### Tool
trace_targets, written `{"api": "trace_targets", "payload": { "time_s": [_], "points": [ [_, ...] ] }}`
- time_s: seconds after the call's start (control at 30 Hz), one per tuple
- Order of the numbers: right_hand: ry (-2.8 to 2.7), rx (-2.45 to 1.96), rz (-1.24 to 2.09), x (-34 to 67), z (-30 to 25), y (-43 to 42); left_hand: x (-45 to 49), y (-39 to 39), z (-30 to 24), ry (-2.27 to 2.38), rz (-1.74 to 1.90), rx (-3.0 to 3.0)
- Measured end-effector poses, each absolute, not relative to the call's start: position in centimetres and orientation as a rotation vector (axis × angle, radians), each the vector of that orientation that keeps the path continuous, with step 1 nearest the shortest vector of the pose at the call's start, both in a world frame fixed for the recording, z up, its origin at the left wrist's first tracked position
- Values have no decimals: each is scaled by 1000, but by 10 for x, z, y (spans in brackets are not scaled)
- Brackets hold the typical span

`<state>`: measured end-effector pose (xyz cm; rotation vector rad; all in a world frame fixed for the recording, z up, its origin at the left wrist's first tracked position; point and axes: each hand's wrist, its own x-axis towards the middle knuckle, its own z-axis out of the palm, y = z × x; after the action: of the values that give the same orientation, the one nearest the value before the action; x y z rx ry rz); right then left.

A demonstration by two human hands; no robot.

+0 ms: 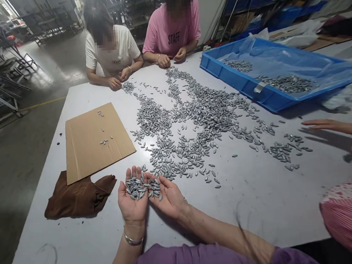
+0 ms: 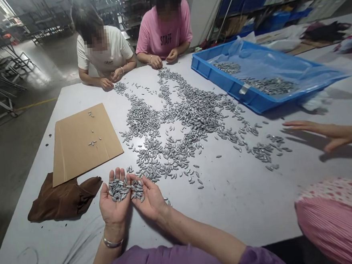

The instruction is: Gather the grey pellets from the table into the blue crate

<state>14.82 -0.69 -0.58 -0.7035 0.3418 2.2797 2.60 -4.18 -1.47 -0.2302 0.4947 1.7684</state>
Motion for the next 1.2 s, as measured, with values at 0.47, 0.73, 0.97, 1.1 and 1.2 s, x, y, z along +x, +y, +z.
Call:
{"api": "trace_targets", "payload": {
  "time_s": [0.47, 0.73, 0.97, 1.1, 1.2],
  "points": [
    [366, -642, 2303, 142, -7, -8, 40, -43, 4, 768, 1788, -49],
    [321, -565, 2314, 137, -5, -10, 50, -49, 7, 924, 1840, 87],
    [325, -590, 2315, 136, -6, -13, 51, -50, 7, 958, 1853, 79],
    [296, -608, 2325, 135, -9, -14, 53, -51, 0, 985, 1857, 143],
    [266, -612, 2321, 133, -13, -15, 54, -54, -5, 1032, 1867, 242]
  ]
}}
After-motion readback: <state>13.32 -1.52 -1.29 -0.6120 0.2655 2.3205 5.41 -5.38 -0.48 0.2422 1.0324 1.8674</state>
